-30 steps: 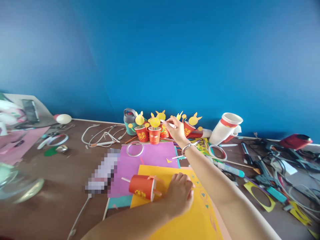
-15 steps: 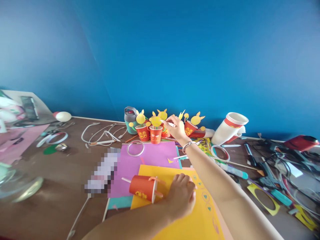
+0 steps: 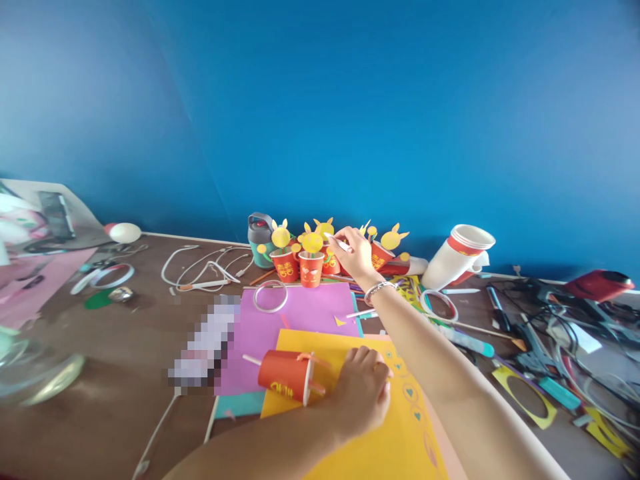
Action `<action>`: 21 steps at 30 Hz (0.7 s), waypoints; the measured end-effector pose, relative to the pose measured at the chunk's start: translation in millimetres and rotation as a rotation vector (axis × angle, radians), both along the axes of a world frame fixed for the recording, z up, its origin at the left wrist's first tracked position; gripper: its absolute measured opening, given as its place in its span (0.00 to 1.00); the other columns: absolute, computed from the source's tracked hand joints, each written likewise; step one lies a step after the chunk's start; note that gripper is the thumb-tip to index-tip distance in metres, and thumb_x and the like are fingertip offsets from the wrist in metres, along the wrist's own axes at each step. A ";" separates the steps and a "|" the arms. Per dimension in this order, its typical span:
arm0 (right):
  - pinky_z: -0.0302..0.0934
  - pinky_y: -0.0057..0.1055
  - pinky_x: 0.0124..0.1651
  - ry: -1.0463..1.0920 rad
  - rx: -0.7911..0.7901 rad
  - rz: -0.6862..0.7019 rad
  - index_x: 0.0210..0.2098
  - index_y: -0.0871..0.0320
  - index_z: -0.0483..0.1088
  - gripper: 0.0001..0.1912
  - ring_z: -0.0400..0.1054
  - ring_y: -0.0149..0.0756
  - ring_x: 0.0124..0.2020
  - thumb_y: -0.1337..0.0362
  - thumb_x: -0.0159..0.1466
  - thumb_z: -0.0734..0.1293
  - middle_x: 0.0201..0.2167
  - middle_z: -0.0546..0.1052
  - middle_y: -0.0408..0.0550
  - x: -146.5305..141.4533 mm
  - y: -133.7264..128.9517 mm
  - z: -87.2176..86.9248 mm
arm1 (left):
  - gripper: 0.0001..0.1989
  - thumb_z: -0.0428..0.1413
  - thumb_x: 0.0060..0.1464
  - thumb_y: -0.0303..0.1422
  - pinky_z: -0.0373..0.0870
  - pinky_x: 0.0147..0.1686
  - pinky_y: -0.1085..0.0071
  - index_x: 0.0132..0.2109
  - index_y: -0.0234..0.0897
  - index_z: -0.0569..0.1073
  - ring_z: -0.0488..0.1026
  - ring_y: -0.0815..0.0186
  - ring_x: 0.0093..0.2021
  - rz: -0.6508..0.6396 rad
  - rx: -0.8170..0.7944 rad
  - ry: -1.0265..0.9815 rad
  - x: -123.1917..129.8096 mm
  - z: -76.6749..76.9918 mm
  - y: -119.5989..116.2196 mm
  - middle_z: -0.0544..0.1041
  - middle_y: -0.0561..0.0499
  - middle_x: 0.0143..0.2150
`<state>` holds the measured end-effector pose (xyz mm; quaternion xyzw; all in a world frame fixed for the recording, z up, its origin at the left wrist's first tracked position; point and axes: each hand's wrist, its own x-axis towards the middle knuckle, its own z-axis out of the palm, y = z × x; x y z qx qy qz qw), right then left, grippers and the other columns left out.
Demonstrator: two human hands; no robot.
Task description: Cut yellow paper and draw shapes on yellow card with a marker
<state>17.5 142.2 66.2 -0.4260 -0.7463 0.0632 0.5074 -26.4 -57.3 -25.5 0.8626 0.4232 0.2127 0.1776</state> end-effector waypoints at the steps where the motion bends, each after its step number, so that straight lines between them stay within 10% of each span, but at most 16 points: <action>1: 0.57 0.31 0.34 0.017 0.025 0.017 0.27 0.55 0.65 0.11 0.65 0.38 0.34 0.56 0.63 0.64 0.27 0.73 0.45 1.5 -2.6 2.8 | 0.08 0.50 0.54 0.27 0.61 0.45 0.62 0.42 0.38 0.67 0.63 0.62 0.43 0.000 -0.001 0.000 -0.1 0.1 0.1 0.68 0.50 0.41; 10: 0.58 0.31 0.29 0.284 -0.108 0.082 0.34 0.56 0.68 0.14 0.64 0.34 0.26 0.52 0.65 0.61 0.25 0.70 0.45 47.7 -51.8 7.4 | 0.08 0.51 0.52 0.27 0.61 0.45 0.62 0.41 0.39 0.68 0.63 0.62 0.43 -0.007 -0.027 -0.014 -0.8 1.1 0.8 0.68 0.50 0.41; 21: 0.61 0.35 0.31 0.180 -0.283 -0.094 0.43 0.53 0.71 0.14 0.67 0.41 0.34 0.56 0.65 0.58 0.35 0.73 0.50 153.1 -120.6 -56.7 | 0.12 0.52 0.51 0.24 0.62 0.47 0.62 0.44 0.38 0.70 0.64 0.61 0.46 0.006 0.039 -0.042 2.2 -0.4 0.0 0.70 0.48 0.43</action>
